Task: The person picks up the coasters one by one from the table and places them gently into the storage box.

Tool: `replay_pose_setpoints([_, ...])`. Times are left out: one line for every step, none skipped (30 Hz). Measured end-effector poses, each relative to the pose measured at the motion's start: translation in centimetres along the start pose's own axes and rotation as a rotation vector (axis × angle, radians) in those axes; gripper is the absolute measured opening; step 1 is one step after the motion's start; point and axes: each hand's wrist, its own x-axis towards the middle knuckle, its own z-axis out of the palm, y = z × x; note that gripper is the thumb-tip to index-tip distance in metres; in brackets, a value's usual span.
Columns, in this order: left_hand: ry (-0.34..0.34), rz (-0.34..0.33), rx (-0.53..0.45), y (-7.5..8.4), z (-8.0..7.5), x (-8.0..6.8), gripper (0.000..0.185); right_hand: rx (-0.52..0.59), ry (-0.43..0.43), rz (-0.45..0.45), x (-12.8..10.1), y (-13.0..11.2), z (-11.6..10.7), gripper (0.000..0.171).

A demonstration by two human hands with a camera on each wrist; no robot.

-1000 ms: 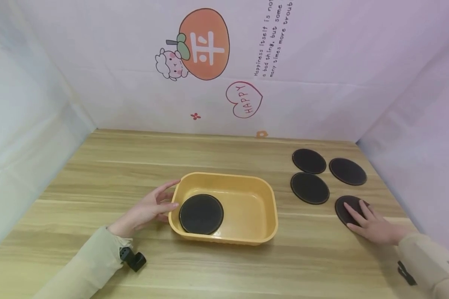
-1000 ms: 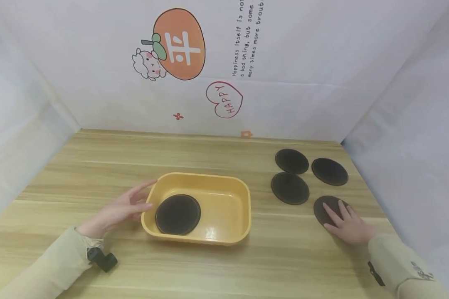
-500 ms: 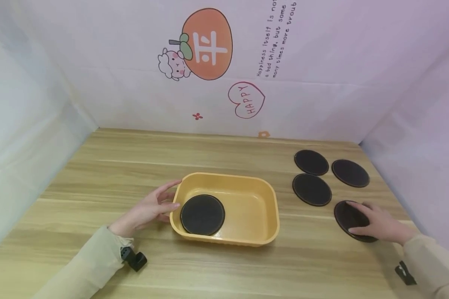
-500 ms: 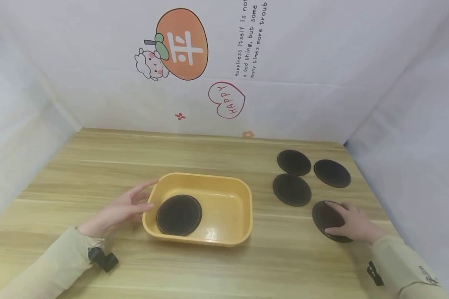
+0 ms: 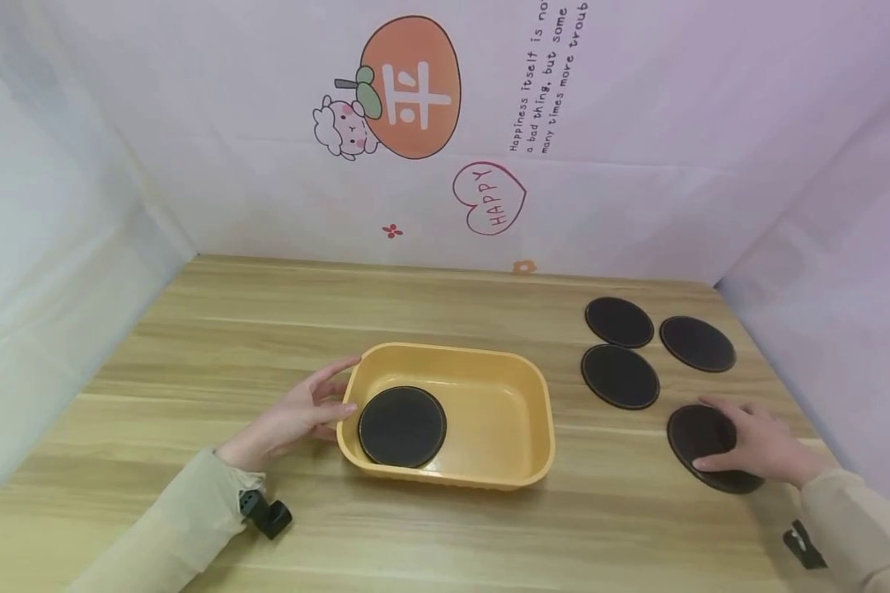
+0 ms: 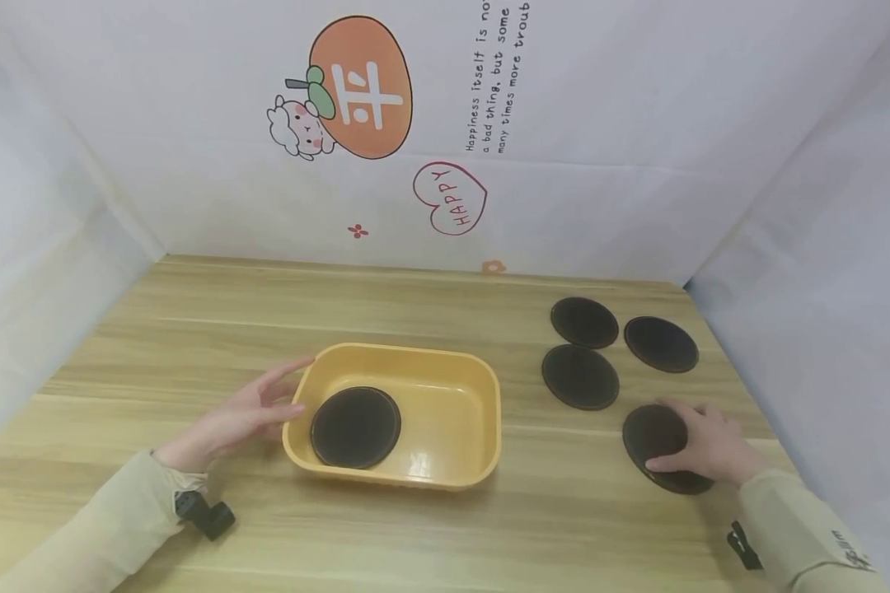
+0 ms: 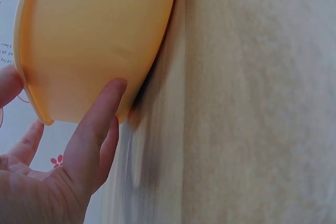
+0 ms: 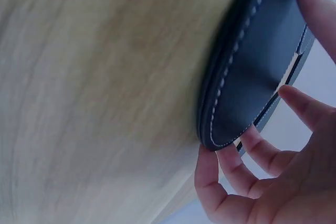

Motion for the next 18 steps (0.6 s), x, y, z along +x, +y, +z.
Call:
replay_pose_setpoints([0.001, -0.001, 0.001, 0.0, 0.0, 0.0, 0.079, 0.002, -0.004, 0.003, 0.0, 0.1, 0.0, 0.099])
replay_pose_setpoints([0.000, -0.001, 0.000, 0.0, 0.0, 0.0, 0.079, 0.008, -0.005, -0.003, 0.1, 0.2, -0.1, 0.099])
replay_pose_setpoints([0.000, -0.001, -0.001, -0.1, 0.0, 0.0, 0.079, 0.017, -0.005, -0.013, 0.1, 0.4, -0.1, 0.099])
replay_pose_setpoints([0.001, -0.002, -0.002, -0.1, 0.0, 0.1, 0.079, 0.027, -0.007, -0.021, 0.1, 0.6, -0.1, 0.098])
replay_pose_setpoints([0.000, -0.003, -0.003, -0.1, 0.1, 0.1, 0.080, 0.042, -0.011, -0.028, 0.1, 0.8, -0.1, 0.097])
replay_pose_setpoints([-0.002, 0.000, -0.002, -0.1, 0.1, 0.1, 0.080, 0.057, -0.018, -0.033, 0.1, 1.0, -0.1, 0.096])
replay_pose_setpoints([-0.002, -0.002, -0.003, -0.2, 0.1, 0.1, 0.080, 0.073, -0.027, -0.037, 0.0, 1.2, -0.1, 0.094])
replay_pose_setpoints([-0.001, -0.004, -0.005, -0.2, 0.1, 0.2, 0.080, 0.089, -0.036, -0.040, 0.0, 1.4, -0.2, 0.092])
replay_pose_setpoints([0.001, -0.007, -0.006, -0.2, 0.1, 0.2, 0.081, 0.109, -0.056, -0.023, -0.1, 1.6, -0.4, 0.092])
replay_pose_setpoints([0.003, -0.009, -0.007, -0.2, 0.1, 0.2, 0.080, 0.127, -0.079, -0.005, -0.1, 1.8, -0.6, 0.090])
replay_pose_setpoints([0.005, -0.011, -0.009, -0.2, 0.1, 0.3, 0.080, 0.140, -0.102, 0.014, -0.2, 2.1, -0.8, 0.088])
replay_pose_setpoints([0.006, -0.012, -0.010, -0.2, 0.1, 0.3, 0.080, 0.153, -0.127, 0.039, -0.2, 2.4, -1.1, 0.088])
replay_pose_setpoints([0.010, -0.016, -0.012, -0.2, 0.1, 0.3, 0.080, 0.172, -0.154, 0.063, -0.3, 2.6, -1.4, 0.087])
replay_pose_setpoints([0.011, -0.016, -0.013, -0.2, 0.1, 0.3, 0.079, 0.198, -0.182, 0.086, -0.3, 2.8, -1.6, 0.087])
replay_pose_setpoints([0.010, -0.015, -0.014, -0.2, 0.1, 0.2, 0.079, 0.234, -0.212, 0.109, -0.4, 3.1, -1.8, 0.086])
replay_pose_setpoints([0.008, -0.014, -0.015, -0.2, 0.0, 0.2, 0.079, 0.265, -0.233, 0.109, -0.5, 3.4, -2.0, 0.083])
replay_pose_setpoints([0.006, -0.014, -0.016, -0.2, 0.0, 0.2, 0.079, 0.301, -0.257, 0.107, -0.6, 3.7, -2.1, 0.080])
replay_pose_setpoints([0.004, -0.013, -0.017, -0.2, 0.0, 0.2, 0.079, 0.343, -0.282, 0.099, -0.8, 4.0, -2.2, 0.077])
